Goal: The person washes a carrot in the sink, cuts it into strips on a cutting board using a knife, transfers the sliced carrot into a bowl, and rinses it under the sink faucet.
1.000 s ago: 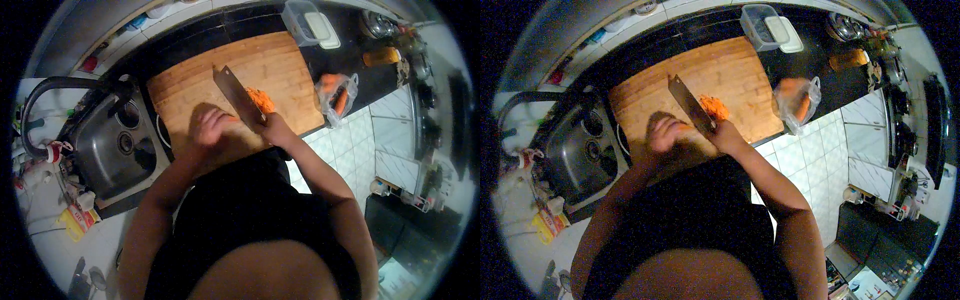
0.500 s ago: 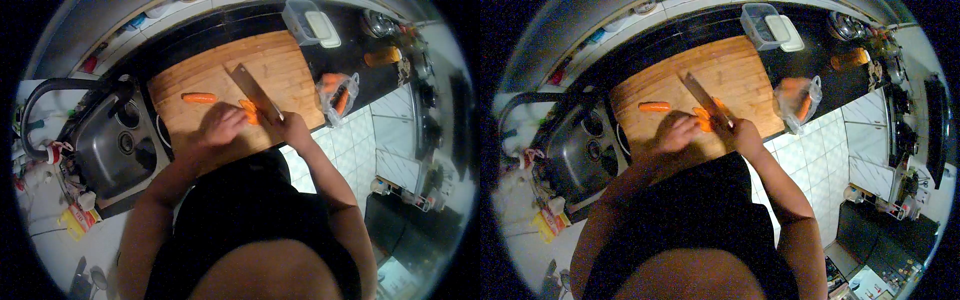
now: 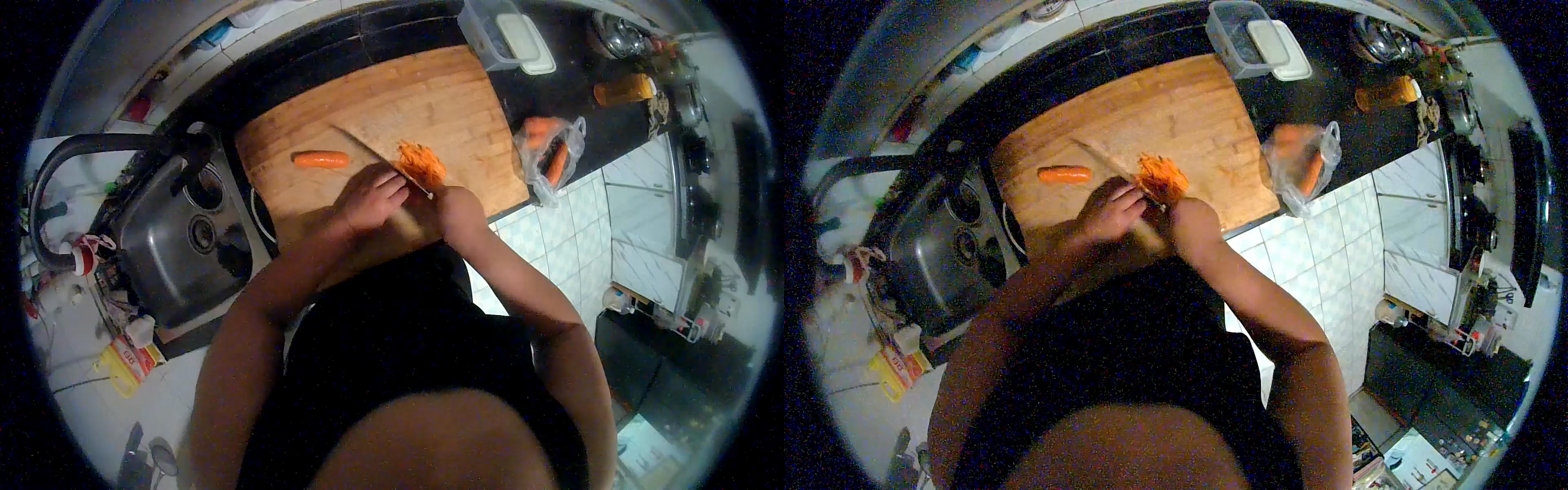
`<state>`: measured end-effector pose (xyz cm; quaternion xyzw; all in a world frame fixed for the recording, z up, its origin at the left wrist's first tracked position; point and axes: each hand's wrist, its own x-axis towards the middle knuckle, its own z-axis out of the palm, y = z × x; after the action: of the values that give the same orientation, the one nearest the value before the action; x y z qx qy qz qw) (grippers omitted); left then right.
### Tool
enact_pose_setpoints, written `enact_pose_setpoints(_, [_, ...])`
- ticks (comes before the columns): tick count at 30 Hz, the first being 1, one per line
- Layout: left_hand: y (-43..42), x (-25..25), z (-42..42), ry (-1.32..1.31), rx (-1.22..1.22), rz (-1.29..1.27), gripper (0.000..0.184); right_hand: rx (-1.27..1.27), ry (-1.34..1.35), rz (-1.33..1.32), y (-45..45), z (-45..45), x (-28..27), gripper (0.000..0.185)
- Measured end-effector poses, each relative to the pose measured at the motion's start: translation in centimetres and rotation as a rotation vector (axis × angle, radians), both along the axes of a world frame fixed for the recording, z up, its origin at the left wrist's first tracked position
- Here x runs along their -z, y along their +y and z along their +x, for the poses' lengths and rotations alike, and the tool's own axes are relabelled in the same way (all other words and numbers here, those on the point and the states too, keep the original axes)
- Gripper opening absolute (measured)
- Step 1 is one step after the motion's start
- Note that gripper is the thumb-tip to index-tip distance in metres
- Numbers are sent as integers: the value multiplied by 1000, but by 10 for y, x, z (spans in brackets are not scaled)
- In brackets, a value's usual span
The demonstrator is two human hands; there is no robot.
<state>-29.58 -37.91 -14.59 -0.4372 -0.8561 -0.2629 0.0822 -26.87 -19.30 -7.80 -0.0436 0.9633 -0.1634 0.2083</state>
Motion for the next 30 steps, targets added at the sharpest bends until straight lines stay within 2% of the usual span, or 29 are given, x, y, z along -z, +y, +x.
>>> enact_pose_setpoints(3, [-1, 9, 1, 88, 41, 84, 19, -23, -108, 24, -3, -8, -5, 18])
enact_pose_setpoints(6, [-1, 10, 2, 93, 47, 61, 20, -26, -44, -38, 4, -1, -17, 17])
enact_pose_setpoints(9, [-2, 5, 2, 66, 33, 66, 19, 38, -82, 1, -5, 1, -8, 18])
enact_pose_setpoints(12, [-2, 3, 0, 45, 34, 54, 17, 54, -71, -46, -8, -1, -29, 18])
enact_pose_setpoints(15, [-3, -3, 0, -53, 50, -27, 17, 49, -71, -13, -9, 1, -8, 17])
enact_pose_setpoints(16, [0, 7, 3, 40, 43, 58, 16, 49, -78, -25, -9, 1, -11, 18])
enact_pose_setpoints(19, [-1, 11, 0, 94, 23, 147, 16, 47, -80, -42, -11, -5, -21, 18])
enact_pose_setpoints(22, [-2, 4, -2, 137, 81, 65, 16, 73, -103, -33, -10, 3, -16, 18])
enact_pose_setpoints(30, [-4, 5, 5, 150, 39, 95, 16, 62, -117, -59, -3, 1, -20, 15])
